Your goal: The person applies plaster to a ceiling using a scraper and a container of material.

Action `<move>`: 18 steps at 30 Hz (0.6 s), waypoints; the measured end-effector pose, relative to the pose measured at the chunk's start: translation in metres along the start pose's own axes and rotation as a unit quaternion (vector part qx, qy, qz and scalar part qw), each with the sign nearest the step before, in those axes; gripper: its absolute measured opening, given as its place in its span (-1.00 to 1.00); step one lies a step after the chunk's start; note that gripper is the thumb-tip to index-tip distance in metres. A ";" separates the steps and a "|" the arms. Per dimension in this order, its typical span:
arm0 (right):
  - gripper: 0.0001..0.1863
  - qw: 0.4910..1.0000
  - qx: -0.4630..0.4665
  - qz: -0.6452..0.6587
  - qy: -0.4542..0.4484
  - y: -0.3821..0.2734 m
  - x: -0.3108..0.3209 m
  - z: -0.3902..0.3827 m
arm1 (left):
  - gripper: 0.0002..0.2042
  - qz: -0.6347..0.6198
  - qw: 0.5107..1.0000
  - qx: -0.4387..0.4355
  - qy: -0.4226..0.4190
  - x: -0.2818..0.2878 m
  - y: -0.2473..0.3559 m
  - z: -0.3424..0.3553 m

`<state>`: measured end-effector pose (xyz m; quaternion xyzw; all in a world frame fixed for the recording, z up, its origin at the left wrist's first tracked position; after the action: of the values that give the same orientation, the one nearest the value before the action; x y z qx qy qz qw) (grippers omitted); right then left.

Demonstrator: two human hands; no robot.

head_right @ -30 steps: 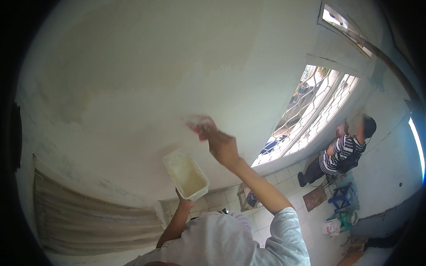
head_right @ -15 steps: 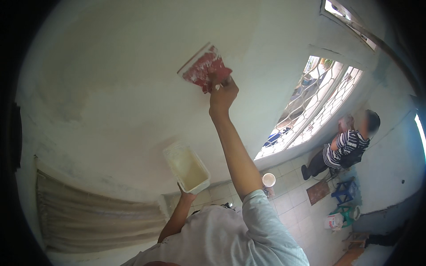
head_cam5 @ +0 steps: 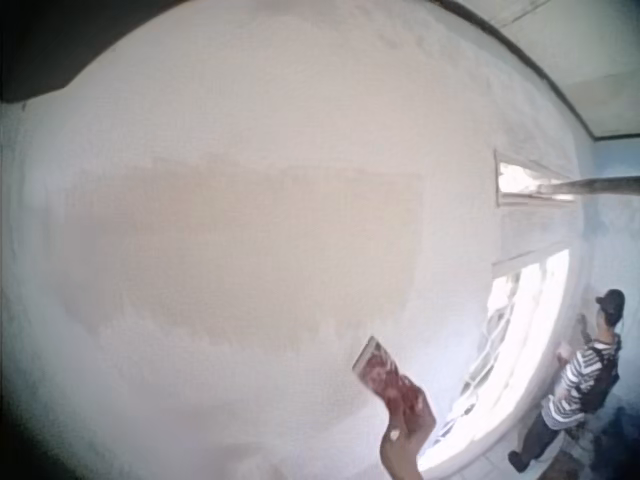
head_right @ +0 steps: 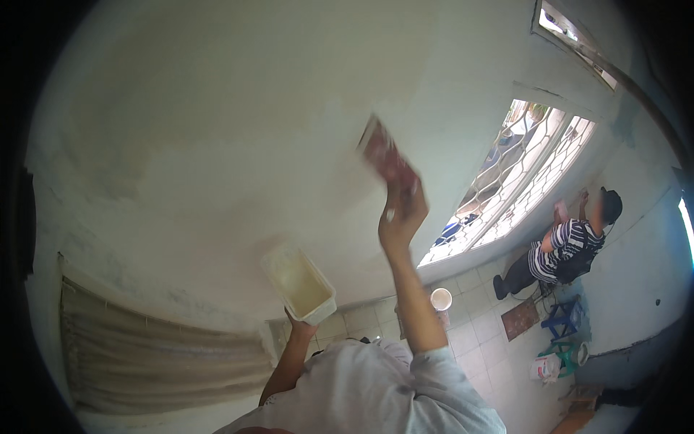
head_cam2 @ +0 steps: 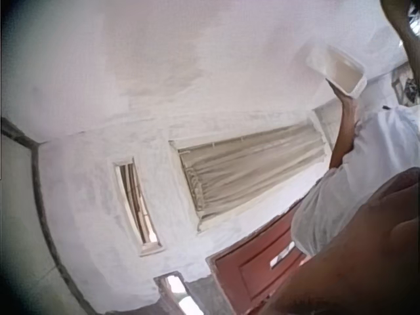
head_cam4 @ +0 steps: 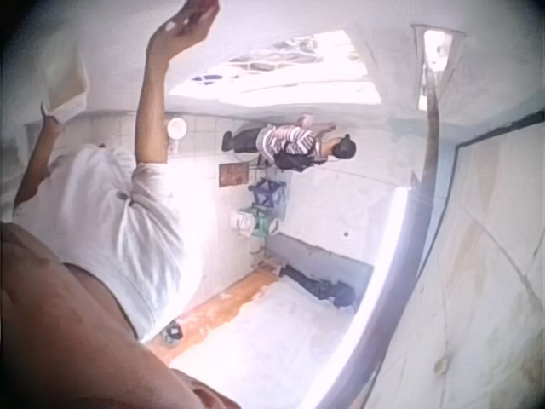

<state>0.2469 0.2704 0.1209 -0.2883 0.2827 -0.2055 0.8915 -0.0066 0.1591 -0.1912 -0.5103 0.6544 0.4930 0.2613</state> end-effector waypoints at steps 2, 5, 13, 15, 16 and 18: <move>-0.65 0.989 0.144 -0.045 -0.003 -0.053 -0.031 0.050 | -0.45 -0.006 1.000 0.009 0.007 0.007 0.001 0.002; -0.55 0.927 0.352 -0.132 -0.009 -0.062 -0.071 0.080 | -0.45 0.004 1.000 0.018 -0.005 -0.002 0.001 0.008; -0.66 0.854 0.431 -0.230 -0.179 0.048 -0.058 -0.056 | -0.45 0.020 1.000 -0.010 -0.014 0.010 -0.011 0.042; -0.66 0.844 0.396 -0.244 -0.266 0.063 -0.031 -0.088 | -0.45 0.002 1.000 0.003 -0.019 0.009 -0.015 0.050; -0.65 0.838 0.379 -0.248 -0.303 0.070 -0.019 -0.100 | -0.45 -0.006 1.000 0.010 -0.025 0.006 -0.018 0.055; -0.64 0.827 0.311 -0.261 -0.389 0.100 0.003 -0.110 | -0.50 -0.009 1.000 0.008 -0.028 -0.013 -0.021 0.055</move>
<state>0.2009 0.3005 -0.0175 -0.1147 -0.2526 -0.3788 0.8829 0.0082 0.2150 -0.2094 -0.4997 0.6464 0.4994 0.2883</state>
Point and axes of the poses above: each hand's wrist, its own z-axis towards the middle knuckle, its own x-axis out of the back of the hand, y = z × x, the point moved 4 cm from there along z, towards the middle knuckle, and after that the axes turned 12 degrees about y, right-handed, at the moved point
